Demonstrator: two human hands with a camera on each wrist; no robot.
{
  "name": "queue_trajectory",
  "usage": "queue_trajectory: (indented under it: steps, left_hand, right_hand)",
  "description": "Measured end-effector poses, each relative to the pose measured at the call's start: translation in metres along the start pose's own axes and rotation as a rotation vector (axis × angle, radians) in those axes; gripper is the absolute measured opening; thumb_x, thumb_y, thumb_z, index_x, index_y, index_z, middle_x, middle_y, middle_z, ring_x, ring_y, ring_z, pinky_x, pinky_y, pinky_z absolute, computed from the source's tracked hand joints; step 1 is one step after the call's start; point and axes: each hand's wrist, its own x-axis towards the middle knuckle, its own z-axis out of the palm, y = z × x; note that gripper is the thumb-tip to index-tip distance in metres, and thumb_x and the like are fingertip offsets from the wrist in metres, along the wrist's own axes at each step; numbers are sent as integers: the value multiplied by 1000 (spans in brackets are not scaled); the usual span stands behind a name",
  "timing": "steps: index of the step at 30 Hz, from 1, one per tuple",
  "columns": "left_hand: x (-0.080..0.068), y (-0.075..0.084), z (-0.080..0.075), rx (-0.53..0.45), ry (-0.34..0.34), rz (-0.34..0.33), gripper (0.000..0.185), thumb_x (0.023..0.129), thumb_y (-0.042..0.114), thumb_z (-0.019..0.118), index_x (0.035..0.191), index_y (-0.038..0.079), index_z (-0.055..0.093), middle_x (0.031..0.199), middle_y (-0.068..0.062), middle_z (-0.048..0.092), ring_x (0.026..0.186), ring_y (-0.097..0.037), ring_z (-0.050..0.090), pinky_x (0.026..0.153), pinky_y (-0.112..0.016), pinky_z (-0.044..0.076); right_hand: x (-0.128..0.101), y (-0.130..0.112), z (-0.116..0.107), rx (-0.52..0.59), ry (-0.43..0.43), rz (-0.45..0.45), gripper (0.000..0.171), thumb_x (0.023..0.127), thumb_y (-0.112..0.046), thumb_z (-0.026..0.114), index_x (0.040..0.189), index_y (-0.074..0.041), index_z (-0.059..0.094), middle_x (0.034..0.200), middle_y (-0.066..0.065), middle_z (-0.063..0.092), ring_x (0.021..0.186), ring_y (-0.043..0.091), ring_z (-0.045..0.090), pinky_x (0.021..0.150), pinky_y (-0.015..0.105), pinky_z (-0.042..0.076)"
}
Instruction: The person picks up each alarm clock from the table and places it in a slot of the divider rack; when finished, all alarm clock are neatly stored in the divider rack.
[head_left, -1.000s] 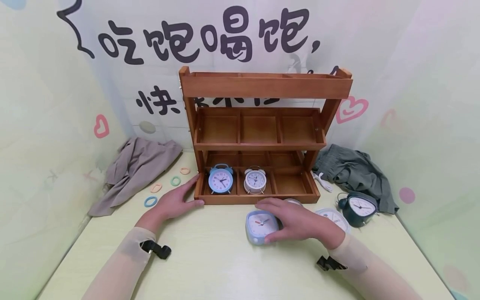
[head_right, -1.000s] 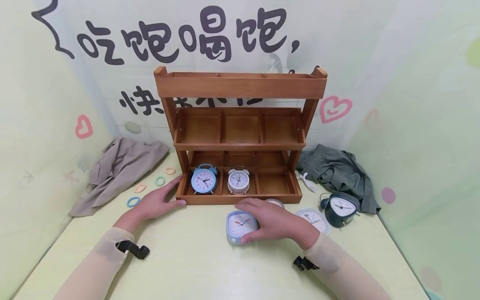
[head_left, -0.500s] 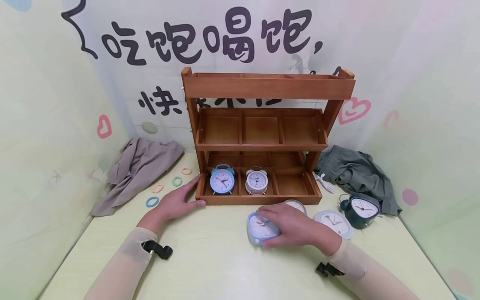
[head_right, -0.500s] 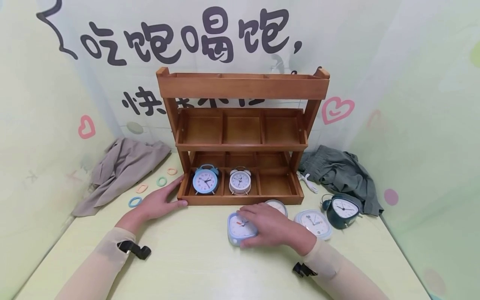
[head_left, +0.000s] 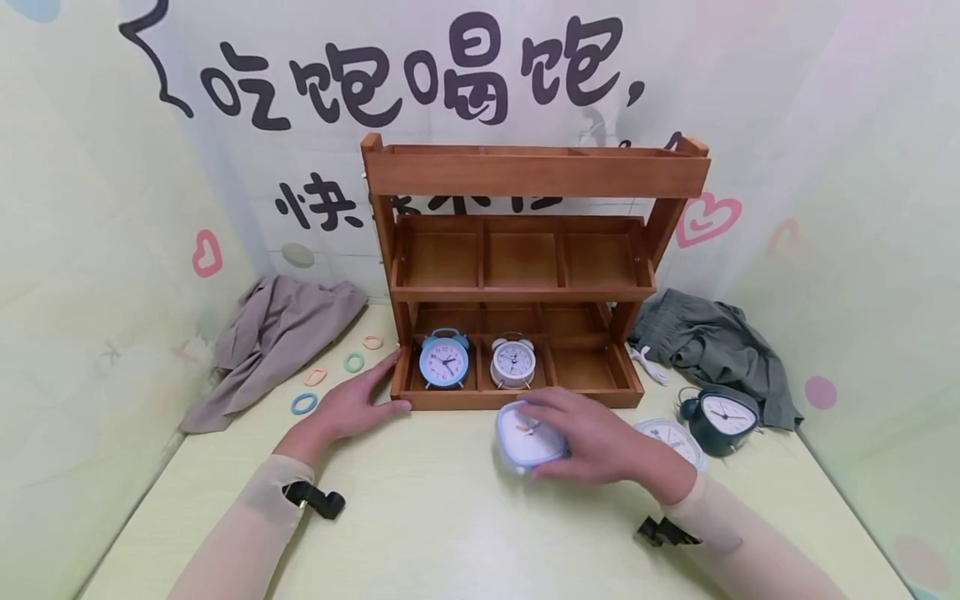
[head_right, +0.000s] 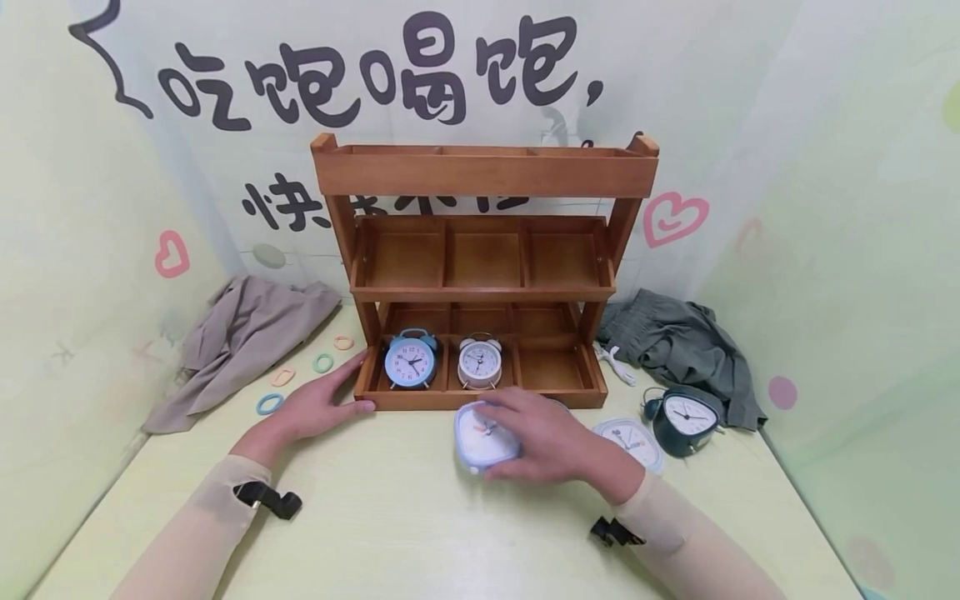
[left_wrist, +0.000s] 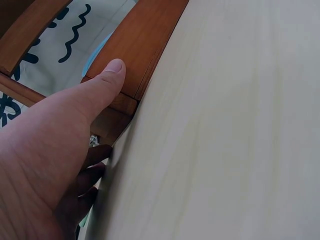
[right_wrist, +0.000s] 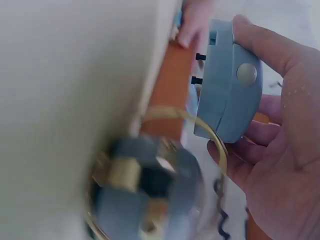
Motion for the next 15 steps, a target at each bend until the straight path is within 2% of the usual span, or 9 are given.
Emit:
queue_trajectory:
  steps: [2, 6, 15]
  left_hand:
    - [0, 0, 0, -2, 0, -2, 106, 93, 83, 71, 178, 49, 18, 176, -11, 43, 152, -48, 51, 119, -71, 43]
    - [0, 0, 1, -2, -1, -5, 105, 93, 82, 71, 178, 50, 18, 175, -12, 43, 152, -48, 51, 119, -71, 43]
    - [1, -1, 1, 3, -1, 10, 106, 93, 81, 72, 178, 49, 17, 175, -13, 43, 150, -49, 53, 119, -70, 43]
  right_hand:
    - [1, 6, -11, 2, 34, 8, 89, 83, -48, 100, 154, -7, 65, 155, 15, 61, 137, 32, 63, 105, 53, 59]
    - [0, 26, -33, -9, 47, 86, 87, 84, -43, 100, 154, -7, 65, 157, 15, 60, 137, 33, 62, 103, 53, 60]
    - [1, 76, -68, -56, -73, 369, 81, 91, -53, 92, 155, -13, 65, 158, 17, 58, 137, 39, 58, 104, 61, 58]
